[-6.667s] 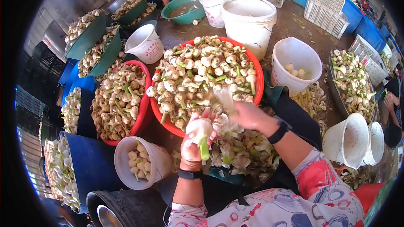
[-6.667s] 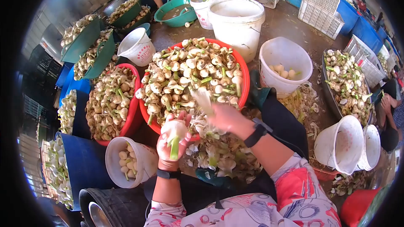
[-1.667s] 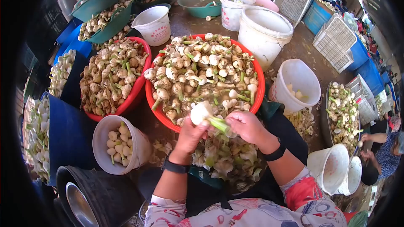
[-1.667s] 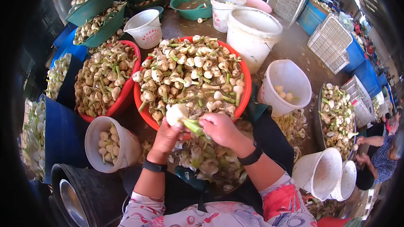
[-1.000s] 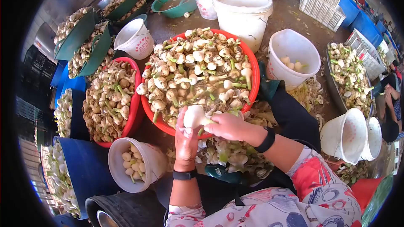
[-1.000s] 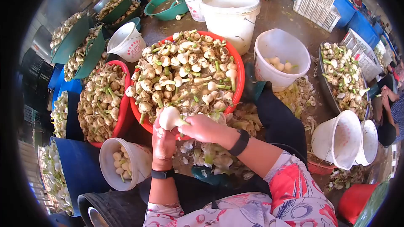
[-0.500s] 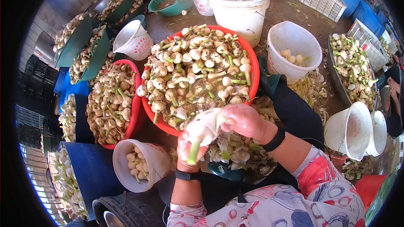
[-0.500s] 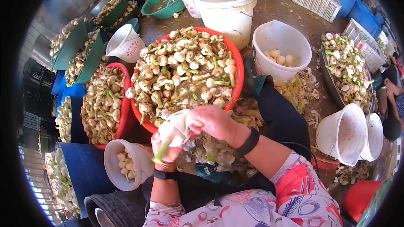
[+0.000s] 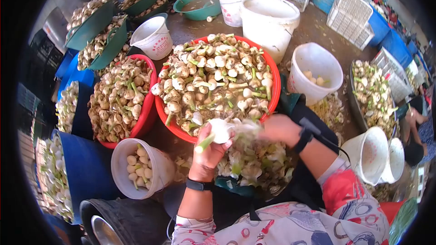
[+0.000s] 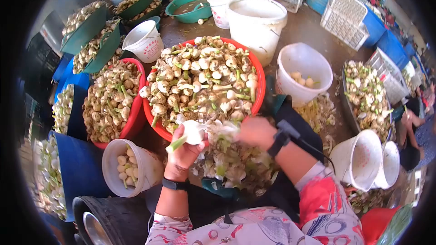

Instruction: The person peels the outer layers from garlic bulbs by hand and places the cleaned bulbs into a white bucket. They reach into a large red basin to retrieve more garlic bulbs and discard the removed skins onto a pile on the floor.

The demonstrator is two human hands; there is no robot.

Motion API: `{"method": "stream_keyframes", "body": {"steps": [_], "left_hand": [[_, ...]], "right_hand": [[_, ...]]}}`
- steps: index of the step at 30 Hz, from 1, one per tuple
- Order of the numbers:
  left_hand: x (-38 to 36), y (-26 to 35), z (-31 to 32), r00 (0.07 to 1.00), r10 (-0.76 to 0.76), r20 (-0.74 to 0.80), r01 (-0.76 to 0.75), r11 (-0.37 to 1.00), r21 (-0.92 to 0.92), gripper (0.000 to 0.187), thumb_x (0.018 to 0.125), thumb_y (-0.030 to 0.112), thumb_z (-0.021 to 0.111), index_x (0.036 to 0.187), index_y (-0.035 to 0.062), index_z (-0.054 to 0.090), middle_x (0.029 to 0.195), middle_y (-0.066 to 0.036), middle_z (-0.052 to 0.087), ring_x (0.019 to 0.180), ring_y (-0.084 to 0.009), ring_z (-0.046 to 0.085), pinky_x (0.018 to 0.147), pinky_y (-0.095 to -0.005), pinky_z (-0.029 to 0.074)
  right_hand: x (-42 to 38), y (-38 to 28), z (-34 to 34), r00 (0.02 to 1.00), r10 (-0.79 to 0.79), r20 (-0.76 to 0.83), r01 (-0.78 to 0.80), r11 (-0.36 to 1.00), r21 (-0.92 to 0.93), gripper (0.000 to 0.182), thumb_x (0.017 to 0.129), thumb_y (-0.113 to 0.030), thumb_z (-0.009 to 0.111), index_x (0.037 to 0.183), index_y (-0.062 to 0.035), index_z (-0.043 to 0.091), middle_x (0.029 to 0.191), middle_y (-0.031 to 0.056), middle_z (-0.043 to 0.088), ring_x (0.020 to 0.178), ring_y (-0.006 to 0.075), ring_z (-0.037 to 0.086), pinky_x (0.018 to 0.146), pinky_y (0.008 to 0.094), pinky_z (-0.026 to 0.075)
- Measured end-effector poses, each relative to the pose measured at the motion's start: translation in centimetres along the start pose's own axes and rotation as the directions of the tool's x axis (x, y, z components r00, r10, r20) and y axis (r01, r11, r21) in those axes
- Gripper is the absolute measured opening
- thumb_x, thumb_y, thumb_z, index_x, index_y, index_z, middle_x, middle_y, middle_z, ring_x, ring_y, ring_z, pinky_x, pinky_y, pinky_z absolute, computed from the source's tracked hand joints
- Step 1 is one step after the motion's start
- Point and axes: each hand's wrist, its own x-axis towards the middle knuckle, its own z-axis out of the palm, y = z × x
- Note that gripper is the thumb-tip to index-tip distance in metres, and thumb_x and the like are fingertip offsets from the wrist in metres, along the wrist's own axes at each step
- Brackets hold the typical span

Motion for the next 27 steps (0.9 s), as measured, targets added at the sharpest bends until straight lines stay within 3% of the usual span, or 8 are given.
{"method": "stream_keyframes", "body": {"steps": [4,7,12,13,18,20,21,27], "left_hand": [[2.2,-2.9,-1.0,0.998,0.027,-0.052,-0.024,0.998,0.062,0.043,0.089,0.034,0.034,0.118,0.0019,0.039,0.112,-0.017,0.049,0.098,-0.0281,0.053,0.074,-0.0393,0.049],[1.2,-2.3,0.1,0.972,-0.176,-0.153,0.194,0.974,0.115,0.052,0.088,0.04,0.035,0.121,-0.0005,0.033,0.114,-0.017,0.047,0.101,-0.0328,0.051,0.077,-0.041,0.047],[2.1,-1.6,-1.0,0.954,0.013,-0.3,0.055,0.974,0.22,0.043,0.086,0.028,0.043,0.119,0.0001,0.037,0.104,-0.014,0.053,0.088,-0.0228,0.055,0.069,-0.032,0.047],[2.4,-1.4,-1.2,0.954,-0.011,-0.301,0.072,0.979,0.192,0.037,0.086,0.026,0.043,0.114,0.0,0.043,0.099,-0.012,0.055,0.087,-0.0217,0.056,0.069,-0.031,0.047],[4.3,-0.9,-2.0,0.943,0.019,-0.333,0.066,0.968,0.243,0.032,0.087,0.025,0.042,0.108,0.0012,0.046,0.092,-0.009,0.057,0.082,-0.0194,0.056,0.068,-0.0295,0.046],[5.1,-0.8,-1.8,0.942,0.004,-0.337,0.08,0.969,0.236,0.031,0.087,0.025,0.042,0.106,0.0015,0.047,0.091,-0.009,0.057,0.081,-0.0189,0.056,0.067,-0.0292,0.046],[5.2,-0.7,-1.8,0.94,-0.002,-0.342,0.089,0.967,0.241,0.03,0.087,0.025,0.042,0.105,0.0017,0.048,0.089,-0.009,0.057,0.08,-0.0183,0.057,0.067,-0.0288,0.046],[5.2,-0.6,-2.1,0.942,0.011,-0.335,0.048,0.985,0.167,0.028,0.087,0.025,0.042,0.102,0.0018,0.048,0.089,-0.009,0.057,0.08,-0.0189,0.056,0.068,-0.0292,0.046]], "right_hand": [[1.3,-5.6,0.5,0.724,-0.13,-0.677,0.494,0.783,0.378,0.043,0.074,-0.03,0.062,0.103,0.0,0.052,0.09,0.0142,0.059,0.085,0.0306,0.057,0.072,0.0388,0.045],[8.1,-1.3,4.0,0.978,0.208,-0.019,0.002,0.081,0.997,0.034,0.078,-0.029,0.058,0.091,0.0019,0.054,0.08,0.0151,0.06,0.076,0.0306,0.058,0.067,0.0394,0.046],[20.4,7.1,9.4,0.566,0.665,-0.488,-0.469,0.746,0.472,0.035,0.08,-0.028,0.052,0.086,0.0059,0.055,0.081,0.0244,0.058,0.071,0.0346,0.057,0.068,0.0424,0.045],[19.2,5.2,8.7,0.819,0.429,-0.381,-0.328,0.895,0.302,0.035,0.079,-0.028,0.052,0.087,0.0059,0.056,0.088,0.0265,0.056,0.079,0.0347,0.056,0.073,0.0422,0.043],[20.6,5.2,10.6,0.768,0.451,-0.455,-0.065,0.761,0.645,0.03,0.08,-0.027,0.052,0.08,0.0025,0.057,0.083,0.0189,0.057,0.07,0.0298,0.057,0.064,0.0363,0.047],[20.2,5.2,4.1,0.645,0.642,0.414,-0.049,-0.506,0.861,0.023,0.084,-0.031,0.045,0.084,-0.0086,0.049,0.082,0.0122,0.054,0.062,0.0285,0.053,0.046,0.0418,0.043],[20.1,6.8,2.1,0.771,0.461,0.439,-0.035,-0.659,0.752,0.021,0.085,-0.03,0.042,0.086,-0.0103,0.047,0.077,0.0091,0.052,0.058,0.0248,0.051,0.041,0.0422,0.04],[20.4,13.9,-11.0,0.73,0.56,-0.39,0.623,-0.312,0.717,0.045,0.088,-0.044,0.035,0.096,-0.003,0.052,0.085,0.0076,0.058,0.079,0.0194,0.056,0.067,0.035,0.047]]}}
